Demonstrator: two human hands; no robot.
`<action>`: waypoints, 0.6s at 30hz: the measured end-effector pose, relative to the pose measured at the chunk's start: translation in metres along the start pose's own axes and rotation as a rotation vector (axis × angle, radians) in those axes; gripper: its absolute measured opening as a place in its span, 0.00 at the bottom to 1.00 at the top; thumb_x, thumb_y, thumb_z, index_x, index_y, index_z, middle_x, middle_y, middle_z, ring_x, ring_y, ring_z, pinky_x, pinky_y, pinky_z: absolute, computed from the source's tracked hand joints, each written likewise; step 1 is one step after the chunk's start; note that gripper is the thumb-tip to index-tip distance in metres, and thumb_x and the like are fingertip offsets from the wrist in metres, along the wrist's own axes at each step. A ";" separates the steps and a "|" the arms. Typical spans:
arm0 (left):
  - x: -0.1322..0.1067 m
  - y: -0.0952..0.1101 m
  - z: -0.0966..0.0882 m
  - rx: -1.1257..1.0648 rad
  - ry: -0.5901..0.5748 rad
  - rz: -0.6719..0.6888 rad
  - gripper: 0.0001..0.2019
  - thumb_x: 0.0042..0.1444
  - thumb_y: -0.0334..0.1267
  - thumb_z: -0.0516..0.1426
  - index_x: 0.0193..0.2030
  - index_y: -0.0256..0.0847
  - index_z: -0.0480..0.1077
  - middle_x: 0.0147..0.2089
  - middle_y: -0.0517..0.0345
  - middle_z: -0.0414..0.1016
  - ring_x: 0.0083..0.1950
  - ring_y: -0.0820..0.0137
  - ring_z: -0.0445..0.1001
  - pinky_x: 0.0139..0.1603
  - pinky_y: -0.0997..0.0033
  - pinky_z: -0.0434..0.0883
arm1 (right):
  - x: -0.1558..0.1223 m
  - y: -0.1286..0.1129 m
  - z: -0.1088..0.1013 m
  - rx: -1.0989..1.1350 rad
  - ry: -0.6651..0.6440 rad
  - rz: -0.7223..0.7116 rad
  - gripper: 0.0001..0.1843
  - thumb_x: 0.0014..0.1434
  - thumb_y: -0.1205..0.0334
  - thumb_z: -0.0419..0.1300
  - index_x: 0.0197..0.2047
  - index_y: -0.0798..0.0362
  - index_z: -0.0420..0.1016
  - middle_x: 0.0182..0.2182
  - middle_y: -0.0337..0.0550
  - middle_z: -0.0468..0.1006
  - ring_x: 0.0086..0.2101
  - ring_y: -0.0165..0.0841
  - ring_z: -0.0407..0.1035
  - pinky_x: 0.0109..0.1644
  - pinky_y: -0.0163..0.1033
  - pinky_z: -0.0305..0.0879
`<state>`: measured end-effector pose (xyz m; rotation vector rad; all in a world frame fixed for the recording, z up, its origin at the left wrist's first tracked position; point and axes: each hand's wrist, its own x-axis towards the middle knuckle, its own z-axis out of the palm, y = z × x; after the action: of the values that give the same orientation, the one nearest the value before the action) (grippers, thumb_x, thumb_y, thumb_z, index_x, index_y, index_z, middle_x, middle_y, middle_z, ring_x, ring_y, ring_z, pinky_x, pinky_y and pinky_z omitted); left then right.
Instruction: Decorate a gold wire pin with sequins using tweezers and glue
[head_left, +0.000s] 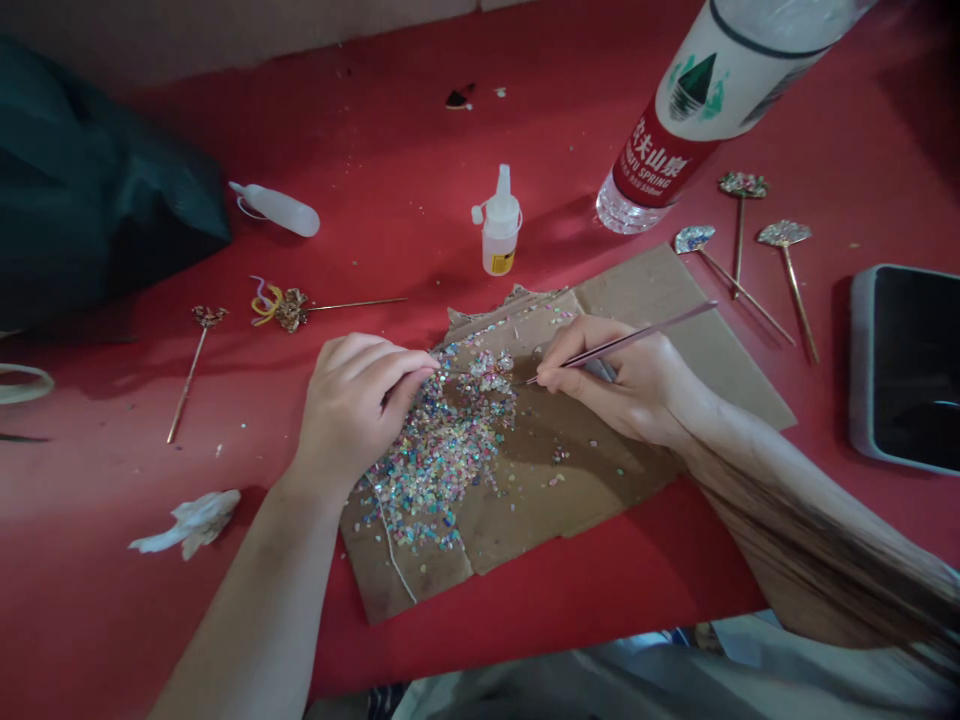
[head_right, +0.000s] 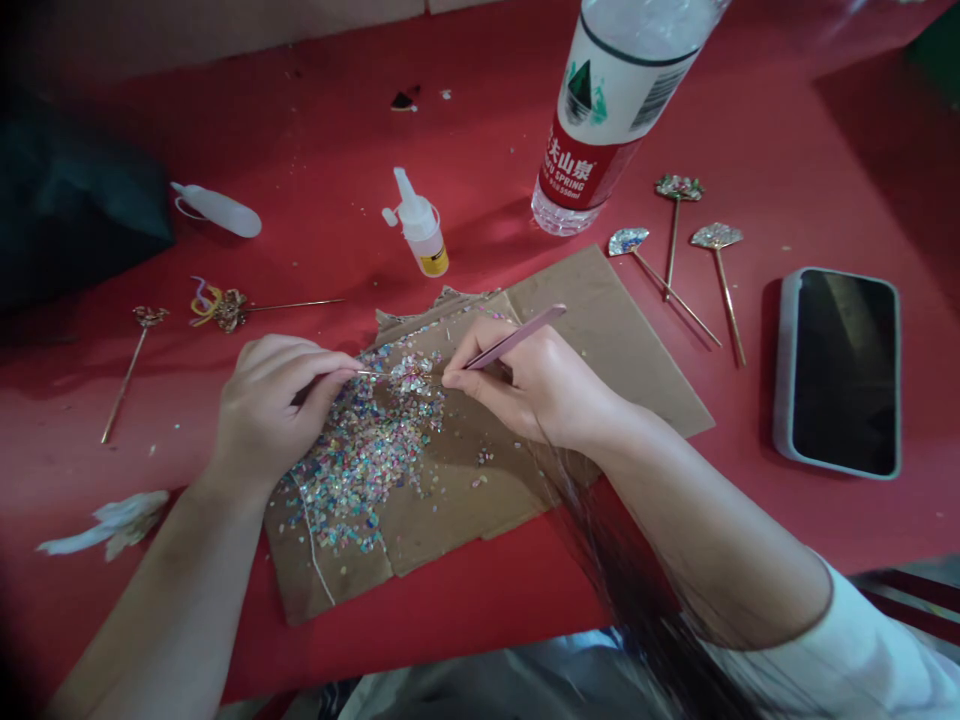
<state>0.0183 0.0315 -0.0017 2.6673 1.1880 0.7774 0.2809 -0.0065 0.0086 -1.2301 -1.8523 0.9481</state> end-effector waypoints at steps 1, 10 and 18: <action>0.000 0.000 0.000 0.001 -0.001 -0.002 0.04 0.60 0.38 0.56 0.39 0.47 0.73 0.37 0.62 0.79 0.41 0.68 0.73 0.45 0.63 0.67 | 0.000 0.000 0.000 0.007 -0.002 -0.006 0.06 0.59 0.59 0.59 0.31 0.51 0.70 0.26 0.39 0.74 0.27 0.29 0.67 0.29 0.37 0.61; 0.000 -0.001 0.001 0.000 0.012 0.011 0.03 0.59 0.38 0.57 0.39 0.46 0.73 0.37 0.61 0.79 0.41 0.68 0.72 0.45 0.64 0.66 | 0.000 -0.007 -0.005 -0.011 0.085 0.096 0.07 0.58 0.57 0.60 0.30 0.48 0.70 0.27 0.41 0.75 0.28 0.32 0.68 0.31 0.40 0.63; 0.000 0.001 0.000 0.008 -0.004 0.003 0.04 0.59 0.38 0.57 0.39 0.46 0.73 0.37 0.62 0.79 0.40 0.68 0.72 0.45 0.64 0.65 | -0.001 -0.004 0.005 0.002 0.016 0.049 0.06 0.57 0.59 0.60 0.30 0.52 0.71 0.26 0.41 0.74 0.27 0.31 0.68 0.28 0.37 0.61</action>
<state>0.0190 0.0309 -0.0014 2.6761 1.1889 0.7696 0.2755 -0.0090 0.0095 -1.2835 -1.8159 0.9642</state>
